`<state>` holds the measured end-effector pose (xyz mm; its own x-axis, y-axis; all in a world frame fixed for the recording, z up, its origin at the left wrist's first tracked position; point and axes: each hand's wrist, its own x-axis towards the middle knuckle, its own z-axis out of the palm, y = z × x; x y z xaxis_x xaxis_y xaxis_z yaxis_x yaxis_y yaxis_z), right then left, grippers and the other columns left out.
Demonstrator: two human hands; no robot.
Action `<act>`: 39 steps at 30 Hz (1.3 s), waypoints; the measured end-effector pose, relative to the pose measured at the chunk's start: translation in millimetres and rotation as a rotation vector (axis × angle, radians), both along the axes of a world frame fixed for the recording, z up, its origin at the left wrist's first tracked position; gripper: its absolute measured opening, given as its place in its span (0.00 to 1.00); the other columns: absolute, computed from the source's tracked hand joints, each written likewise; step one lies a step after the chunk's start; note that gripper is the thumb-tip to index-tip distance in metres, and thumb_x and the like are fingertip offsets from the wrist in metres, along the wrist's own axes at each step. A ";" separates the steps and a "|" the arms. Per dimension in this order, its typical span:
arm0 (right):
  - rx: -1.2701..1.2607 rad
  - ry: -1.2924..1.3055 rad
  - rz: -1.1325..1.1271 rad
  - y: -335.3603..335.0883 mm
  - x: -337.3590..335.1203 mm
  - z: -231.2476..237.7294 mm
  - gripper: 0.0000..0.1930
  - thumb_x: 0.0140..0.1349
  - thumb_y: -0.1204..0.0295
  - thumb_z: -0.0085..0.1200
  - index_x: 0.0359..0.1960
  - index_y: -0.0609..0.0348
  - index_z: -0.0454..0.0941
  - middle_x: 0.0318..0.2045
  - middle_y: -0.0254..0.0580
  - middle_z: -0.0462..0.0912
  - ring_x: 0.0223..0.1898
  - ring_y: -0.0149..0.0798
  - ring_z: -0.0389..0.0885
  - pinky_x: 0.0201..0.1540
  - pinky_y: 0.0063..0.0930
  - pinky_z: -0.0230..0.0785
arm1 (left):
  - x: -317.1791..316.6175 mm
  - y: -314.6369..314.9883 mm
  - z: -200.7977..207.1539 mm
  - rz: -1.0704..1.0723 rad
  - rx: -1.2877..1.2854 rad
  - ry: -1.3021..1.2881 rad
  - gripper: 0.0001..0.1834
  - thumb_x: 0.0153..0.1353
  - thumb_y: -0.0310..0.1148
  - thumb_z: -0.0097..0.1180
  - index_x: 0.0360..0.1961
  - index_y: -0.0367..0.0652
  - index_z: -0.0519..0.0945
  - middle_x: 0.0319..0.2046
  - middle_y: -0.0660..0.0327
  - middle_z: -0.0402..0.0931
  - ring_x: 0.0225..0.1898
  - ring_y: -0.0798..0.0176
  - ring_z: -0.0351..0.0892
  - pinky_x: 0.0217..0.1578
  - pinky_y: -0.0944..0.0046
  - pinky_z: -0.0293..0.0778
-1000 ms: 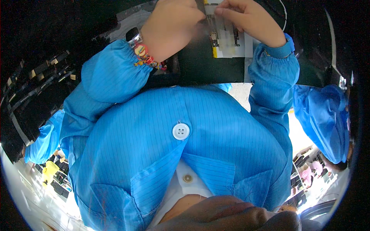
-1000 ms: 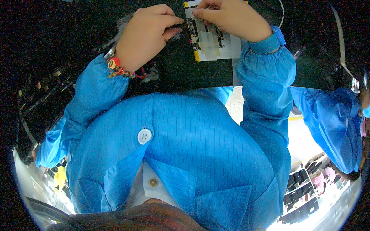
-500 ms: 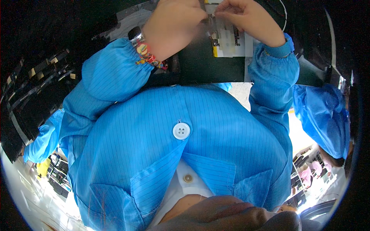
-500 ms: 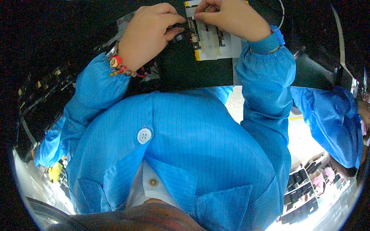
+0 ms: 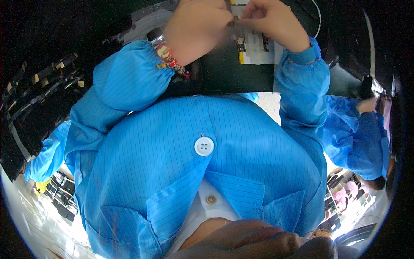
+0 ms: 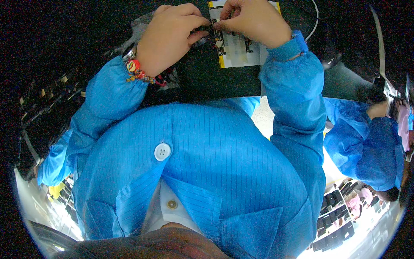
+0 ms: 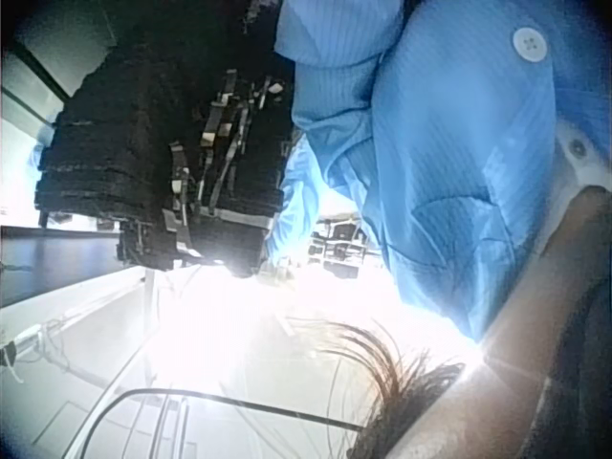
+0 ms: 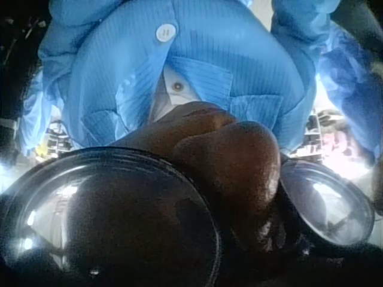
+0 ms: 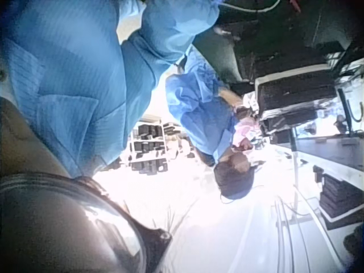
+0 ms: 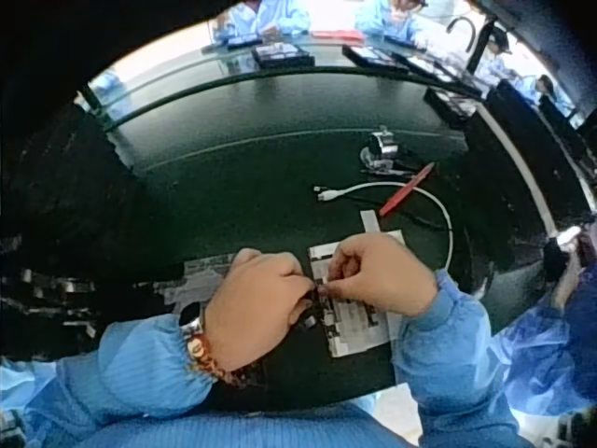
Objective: Assembling and testing electronic display screens at a factory workbench.
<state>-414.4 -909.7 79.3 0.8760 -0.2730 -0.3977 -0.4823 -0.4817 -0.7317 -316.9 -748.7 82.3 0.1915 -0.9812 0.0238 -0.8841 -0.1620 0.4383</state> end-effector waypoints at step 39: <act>-0.672 -0.467 -0.172 -1.3 -25.5 -41.0 0.09 0.55 0.71 0.59 0.37 0.58 0.82 0.28 0.41 0.80 0.27 0.34 0.78 0.33 0.24 0.70 | -2.6 239.8 -47.6 0.807 -0.503 0.208 0.21 0.67 0.35 0.42 0.57 0.36 0.66 0.60 0.45 0.61 0.61 0.50 0.62 0.59 0.56 0.59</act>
<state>-439.9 -911.0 38.2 0.8349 -0.4670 0.2912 -0.3073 -0.8345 -0.4573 -319.4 -508.9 34.7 0.8499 -0.4374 0.2940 -0.4863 -0.4360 0.7572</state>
